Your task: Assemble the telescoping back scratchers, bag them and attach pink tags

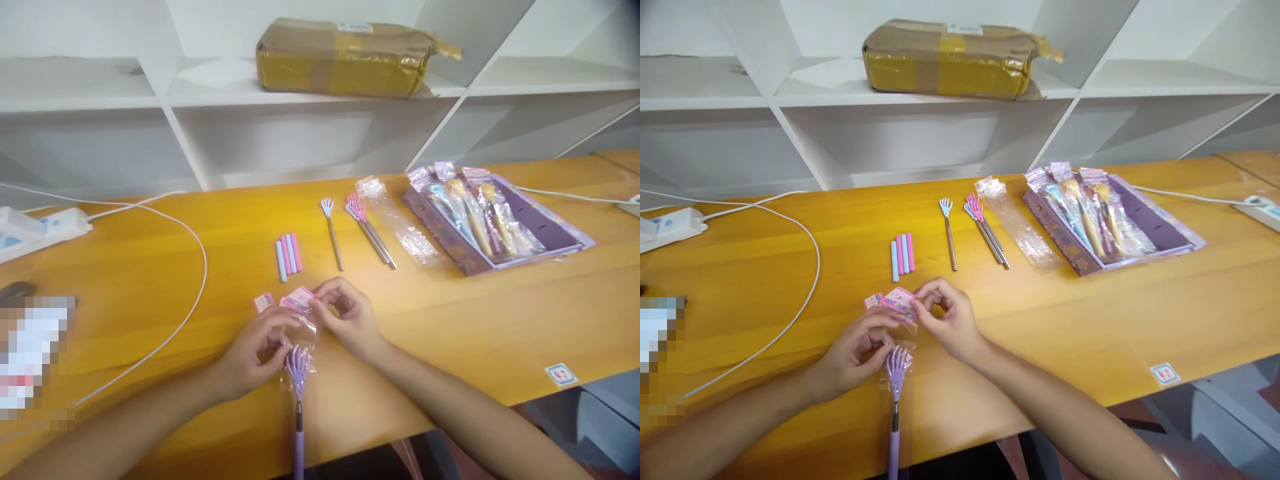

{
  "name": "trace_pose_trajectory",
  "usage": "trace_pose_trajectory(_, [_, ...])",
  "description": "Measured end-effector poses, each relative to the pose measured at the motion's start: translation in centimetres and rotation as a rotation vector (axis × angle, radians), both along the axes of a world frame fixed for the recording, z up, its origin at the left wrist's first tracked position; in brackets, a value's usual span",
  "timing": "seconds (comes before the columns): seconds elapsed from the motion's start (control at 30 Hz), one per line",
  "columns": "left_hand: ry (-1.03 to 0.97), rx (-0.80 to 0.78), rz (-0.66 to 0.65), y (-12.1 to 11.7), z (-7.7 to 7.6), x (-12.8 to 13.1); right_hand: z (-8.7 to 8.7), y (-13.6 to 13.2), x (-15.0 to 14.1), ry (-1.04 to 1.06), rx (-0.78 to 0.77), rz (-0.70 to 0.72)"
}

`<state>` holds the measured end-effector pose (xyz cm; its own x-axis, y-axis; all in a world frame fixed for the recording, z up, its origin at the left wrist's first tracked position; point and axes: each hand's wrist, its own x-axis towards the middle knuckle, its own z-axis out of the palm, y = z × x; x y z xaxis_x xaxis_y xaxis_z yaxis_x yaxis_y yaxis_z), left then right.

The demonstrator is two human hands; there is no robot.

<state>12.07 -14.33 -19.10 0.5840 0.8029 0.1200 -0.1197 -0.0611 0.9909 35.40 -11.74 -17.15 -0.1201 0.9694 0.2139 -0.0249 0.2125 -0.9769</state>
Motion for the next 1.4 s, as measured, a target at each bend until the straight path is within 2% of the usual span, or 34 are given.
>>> trace_pose_trajectory(0.13, [0.124, 0.025, -0.032, 0.3, 1.2, 0.0, 0.3, -0.2, 0.1, -0.015, 0.008, 0.010])
trace_pose_trajectory(0.27, [0.182, -0.059, -0.046, 0.2, 1.2, -0.1, 0.5, -0.3, 0.0, -0.027, 0.088, -0.001])
trace_pose_trajectory(0.33, [0.177, -0.079, -0.044, 0.0, 1.1, -0.2, 0.6, -0.4, 0.0, 0.000, 0.146, -0.053])
trace_pose_trajectory(0.47, [0.055, -0.132, -0.061, 0.1, 1.2, -0.5, 1.2, -0.7, 0.4, 0.058, 0.205, -0.150])
trace_pose_trajectory(0.6, [-0.227, -0.324, -0.154, 1.0, 1.6, -0.5, 1.3, -0.7, 0.9, -0.029, 0.234, -0.064])
trace_pose_trajectory(0.73, [-0.408, -0.499, -0.153, 2.0, 1.7, -0.5, 0.9, -0.4, 0.9, -0.155, 0.206, 0.006])
trace_pose_trajectory(0.87, [-0.491, -0.590, -0.155, 2.4, 2.0, -0.6, 0.6, -0.2, 0.7, -0.194, 0.177, 0.028])
trace_pose_trajectory(1.03, [-0.540, -0.617, -0.144, 2.5, 2.5, -0.5, 0.6, -0.1, 0.7, -0.240, 0.176, 0.035])
trace_pose_trajectory(1.4, [-0.557, -0.718, -0.186, 2.9, 1.8, -0.9, 0.4, 0.1, 1.0, -0.295, 0.209, 0.019])
